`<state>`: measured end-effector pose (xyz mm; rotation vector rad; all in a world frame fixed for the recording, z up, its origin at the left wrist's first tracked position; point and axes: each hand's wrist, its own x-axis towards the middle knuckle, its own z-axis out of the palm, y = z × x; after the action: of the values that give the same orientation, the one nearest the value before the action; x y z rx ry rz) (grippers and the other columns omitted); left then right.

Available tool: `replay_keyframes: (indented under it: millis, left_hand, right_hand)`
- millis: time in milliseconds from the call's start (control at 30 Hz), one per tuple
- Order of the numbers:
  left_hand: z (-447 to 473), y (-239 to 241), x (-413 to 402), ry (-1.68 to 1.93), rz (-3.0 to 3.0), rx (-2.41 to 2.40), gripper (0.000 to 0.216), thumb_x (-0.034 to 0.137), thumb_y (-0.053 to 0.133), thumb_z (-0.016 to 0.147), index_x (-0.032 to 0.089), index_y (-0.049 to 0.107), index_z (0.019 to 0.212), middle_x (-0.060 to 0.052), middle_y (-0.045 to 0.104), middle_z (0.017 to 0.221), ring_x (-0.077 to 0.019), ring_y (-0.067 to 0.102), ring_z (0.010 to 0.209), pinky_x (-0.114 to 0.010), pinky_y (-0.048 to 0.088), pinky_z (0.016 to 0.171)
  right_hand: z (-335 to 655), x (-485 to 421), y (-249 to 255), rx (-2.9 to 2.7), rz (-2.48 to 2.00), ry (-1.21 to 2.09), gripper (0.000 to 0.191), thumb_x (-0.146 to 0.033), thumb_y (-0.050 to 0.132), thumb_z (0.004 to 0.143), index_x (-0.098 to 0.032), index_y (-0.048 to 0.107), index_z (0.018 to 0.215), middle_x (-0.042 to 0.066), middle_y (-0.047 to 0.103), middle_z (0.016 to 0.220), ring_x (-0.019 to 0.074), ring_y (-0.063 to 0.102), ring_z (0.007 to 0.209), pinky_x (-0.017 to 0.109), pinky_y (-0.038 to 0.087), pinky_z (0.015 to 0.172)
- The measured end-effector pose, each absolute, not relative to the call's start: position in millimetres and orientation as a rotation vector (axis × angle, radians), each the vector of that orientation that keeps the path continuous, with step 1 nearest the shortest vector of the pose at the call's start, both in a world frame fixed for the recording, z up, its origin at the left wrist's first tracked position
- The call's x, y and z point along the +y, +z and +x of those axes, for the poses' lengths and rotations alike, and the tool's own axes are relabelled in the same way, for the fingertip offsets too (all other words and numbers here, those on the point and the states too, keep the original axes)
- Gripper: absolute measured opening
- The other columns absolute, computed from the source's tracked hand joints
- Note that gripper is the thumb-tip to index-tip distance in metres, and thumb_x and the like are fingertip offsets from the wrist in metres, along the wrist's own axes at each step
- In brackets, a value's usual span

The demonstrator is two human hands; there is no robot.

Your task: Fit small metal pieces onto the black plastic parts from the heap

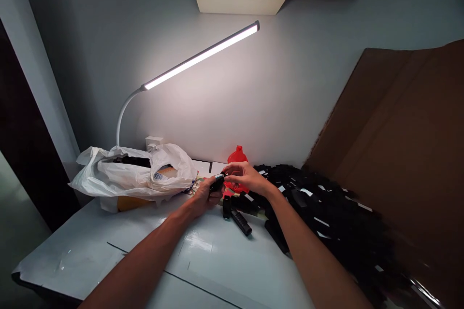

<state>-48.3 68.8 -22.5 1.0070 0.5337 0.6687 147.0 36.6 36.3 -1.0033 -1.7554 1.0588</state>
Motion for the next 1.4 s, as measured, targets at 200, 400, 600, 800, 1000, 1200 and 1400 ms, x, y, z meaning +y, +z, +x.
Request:
replay_keyframes:
  millis: [200,400,600,800,1000,1200,1400]
  left_hand:
    - [-50,-25,71,0.762,1.042,0.433,0.064,0.080,0.050,0.087,0.020,0.059,0.106,0.008,0.042,0.058,-0.0080,0.023,0.040,-0.020,0.013,0.040]
    - [-50,-20,70,0.788,1.000,0.528,0.060,0.070,0.033,0.097,0.017,0.061,0.100,0.006,0.041,0.055,-0.0086,0.024,0.038,-0.021,0.016,0.040]
    - [-47,-24,71,0.778,1.005,0.563,0.056,0.066,0.037,0.097,0.016,0.063,0.097,0.005,0.044,0.057,-0.0079,0.026,0.038,-0.020,0.015,0.040]
    - [-47,-21,69,0.757,1.013,0.597,0.045,0.057,0.040,0.095,0.017,0.061,0.094,0.006,0.040,0.057,-0.0077,0.026,0.039,-0.020,0.013,0.041]
    - [-47,-15,62,0.749,1.023,0.632,0.036,0.054,0.050,0.089,0.019,0.060,0.092,0.007,0.040,0.058,-0.0069,0.027,0.039,-0.021,0.012,0.041]
    - [-41,-15,58,0.743,1.055,0.740,0.033,0.051,0.059,0.081,0.019,0.059,0.089,0.008,0.042,0.055,-0.0063,0.029,0.038,-0.022,0.011,0.042]
    - [-27,-24,48,0.987,1.258,0.854,0.033,0.039,0.057,0.092,0.020,0.051,0.065,0.002,0.046,0.050,-0.0098,0.040,0.044,-0.025,0.028,0.043]
  right_hand:
    - [173,36,51,-1.287,-1.030,0.967,0.058,-0.061,0.094,0.061,-0.018,0.069,0.091,-0.002,0.065,0.070,0.0118,0.057,0.057,0.025,0.047,0.054]
    - [241,25,56,-0.812,-1.066,0.774,0.059,-0.048,0.100,0.048,-0.020,0.065,0.085,-0.004,0.060,0.063,0.0098,0.055,0.050,0.020,0.047,0.043]
    - [275,10,56,-0.699,-1.118,0.549,0.049,-0.044,0.097,0.051,-0.019,0.067,0.081,-0.005,0.058,0.061,0.0094,0.054,0.050,0.020,0.046,0.041]
    - [249,14,65,-0.906,-1.142,0.626,0.051,-0.056,0.093,0.057,-0.018,0.068,0.080,-0.004,0.058,0.062,0.0090,0.054,0.050,0.020,0.045,0.044]
    - [216,22,60,-1.493,-1.350,0.795,0.052,-0.063,0.083,0.069,-0.015,0.073,0.086,0.002,0.068,0.071,0.0146,0.062,0.061,0.026,0.050,0.055]
    - [170,13,74,-1.887,-1.395,0.632,0.033,-0.050,0.066,0.088,-0.018,0.072,0.086,0.005,0.073,0.081,0.0191,0.066,0.075,0.031,0.052,0.071]
    - [82,-31,108,-2.130,-1.247,0.380,0.027,-0.039,0.054,0.102,-0.023,0.075,0.103,0.006,0.079,0.104,0.0223,0.072,0.095,0.033,0.053,0.084]
